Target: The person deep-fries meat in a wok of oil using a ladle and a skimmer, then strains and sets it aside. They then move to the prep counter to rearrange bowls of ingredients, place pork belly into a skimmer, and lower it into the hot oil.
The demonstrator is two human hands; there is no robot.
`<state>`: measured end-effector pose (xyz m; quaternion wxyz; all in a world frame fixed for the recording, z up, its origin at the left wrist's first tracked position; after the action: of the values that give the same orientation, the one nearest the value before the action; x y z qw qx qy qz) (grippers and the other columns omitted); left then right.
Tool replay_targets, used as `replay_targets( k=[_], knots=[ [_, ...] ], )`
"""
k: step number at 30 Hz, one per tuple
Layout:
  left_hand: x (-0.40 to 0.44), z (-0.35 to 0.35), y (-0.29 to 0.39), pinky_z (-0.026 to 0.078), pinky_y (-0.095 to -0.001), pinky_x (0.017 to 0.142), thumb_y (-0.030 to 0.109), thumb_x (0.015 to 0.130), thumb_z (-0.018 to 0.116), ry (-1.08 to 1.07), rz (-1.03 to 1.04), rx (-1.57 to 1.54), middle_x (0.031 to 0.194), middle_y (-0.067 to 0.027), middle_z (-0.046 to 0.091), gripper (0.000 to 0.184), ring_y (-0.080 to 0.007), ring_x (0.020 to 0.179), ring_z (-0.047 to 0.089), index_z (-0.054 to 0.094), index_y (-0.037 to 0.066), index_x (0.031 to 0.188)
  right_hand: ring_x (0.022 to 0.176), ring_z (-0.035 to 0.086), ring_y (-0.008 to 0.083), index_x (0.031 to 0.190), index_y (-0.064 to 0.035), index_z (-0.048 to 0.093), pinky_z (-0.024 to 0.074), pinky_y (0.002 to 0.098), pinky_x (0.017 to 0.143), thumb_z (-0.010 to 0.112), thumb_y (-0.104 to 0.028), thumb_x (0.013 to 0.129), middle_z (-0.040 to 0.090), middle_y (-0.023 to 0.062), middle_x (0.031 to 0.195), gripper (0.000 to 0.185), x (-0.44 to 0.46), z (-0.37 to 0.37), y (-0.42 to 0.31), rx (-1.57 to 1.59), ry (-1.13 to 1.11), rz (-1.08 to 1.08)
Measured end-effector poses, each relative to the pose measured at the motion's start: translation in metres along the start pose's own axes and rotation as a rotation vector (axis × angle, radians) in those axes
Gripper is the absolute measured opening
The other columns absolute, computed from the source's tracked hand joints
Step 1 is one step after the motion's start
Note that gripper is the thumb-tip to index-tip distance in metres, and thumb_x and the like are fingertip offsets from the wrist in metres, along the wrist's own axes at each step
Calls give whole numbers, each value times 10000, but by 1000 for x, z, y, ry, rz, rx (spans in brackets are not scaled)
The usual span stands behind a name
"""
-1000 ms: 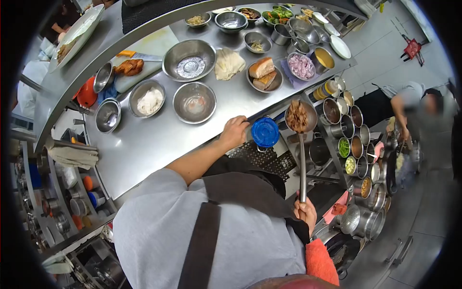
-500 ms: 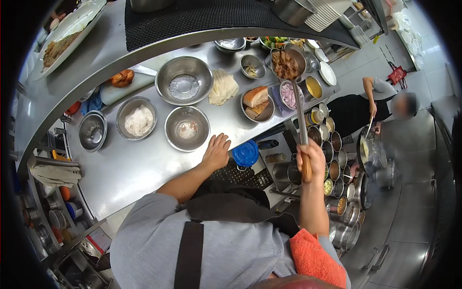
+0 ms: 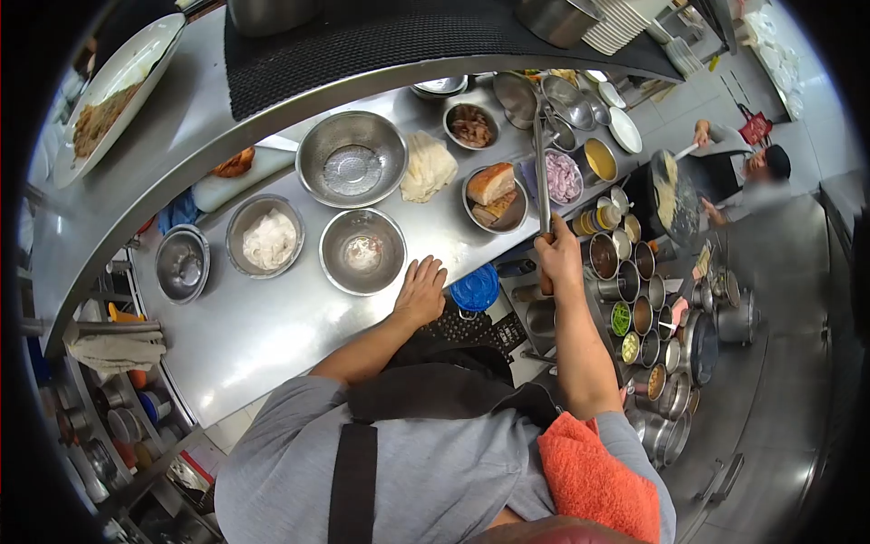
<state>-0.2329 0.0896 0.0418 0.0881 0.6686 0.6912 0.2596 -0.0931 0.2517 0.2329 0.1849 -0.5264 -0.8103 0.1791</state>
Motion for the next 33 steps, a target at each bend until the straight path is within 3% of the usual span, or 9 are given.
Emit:
replay_targets(
  k=[2,3,4,6,12,18,20,24,33],
  knots=[
    [1,0,2,176,-486,1095,170,766,555,-7,9,5,1310,-163,404,483,-314,1306,289,489,-3,1212,523,587,230,1195,48,508,458,340,479,575,-90,761,608,117,714,460,-11,-4,9,456,-115,179],
    [1,0,2,176,-490,1095,167,765,554,-8,2,14,1311,-164,404,483,-315,1307,289,489,-3,1213,436,506,138,1193,72,501,384,266,374,580,-72,763,544,51,663,460,-18,-5,21,615,-88,190],
    [1,0,3,176,-490,1095,167,765,554,-12,12,19,1311,-164,404,483,-315,1307,289,489,-3,1213,436,506,138,1193,72,501,384,266,374,580,-72,763,544,51,663,460,-29,-15,21,622,-79,194],
    [1,-1,3,178,-495,1095,160,765,550,4,7,19,1312,-165,401,478,-318,1312,285,490,-5,1210,421,498,134,1216,68,482,381,249,352,590,-58,745,535,51,656,499,-63,-28,20,1015,-139,413],
    [2,4,4,173,-506,1097,142,745,556,-16,26,-43,1311,-175,387,484,-331,1319,272,495,-12,1199,395,480,129,1232,70,440,389,227,295,561,-72,771,544,117,760,498,-177,-78,64,1277,32,461],
    [1,15,8,204,-555,1066,98,672,586,39,153,-47,1297,-202,415,522,-377,1295,302,504,-33,1171,423,498,133,1237,42,446,410,243,300,546,-56,774,558,116,817,484,-303,-106,120,1333,501,597],
    [2,17,13,255,-558,1016,99,645,601,37,228,-27,1271,-242,425,541,-403,1246,350,504,-50,1156,458,494,115,1200,36,468,395,237,322,561,-59,757,569,93,827,462,-342,-115,125,1290,709,714],
    [-4,15,26,318,-516,954,101,640,595,145,342,79,1253,-221,441,560,-379,1187,408,494,-27,1176,489,516,126,1042,39,491,417,249,372,585,-66,766,589,101,813,310,-441,-123,145,1180,1119,862],
    [-8,22,37,345,-482,937,96,619,577,231,405,164,1232,-181,468,546,-347,1181,438,478,34,1152,443,525,153,953,34,530,427,276,391,582,-52,756,562,88,655,221,-620,-110,132,634,1714,1324]
  ],
)
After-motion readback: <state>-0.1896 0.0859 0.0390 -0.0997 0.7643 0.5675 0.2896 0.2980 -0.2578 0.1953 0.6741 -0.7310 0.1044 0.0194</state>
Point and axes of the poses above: each hand's wrist, its own x-axis towards the middle knuckle, its own z-axis out of the palm, y = z × x, the point moved 7 cm from there along x, towards the middle knuckle
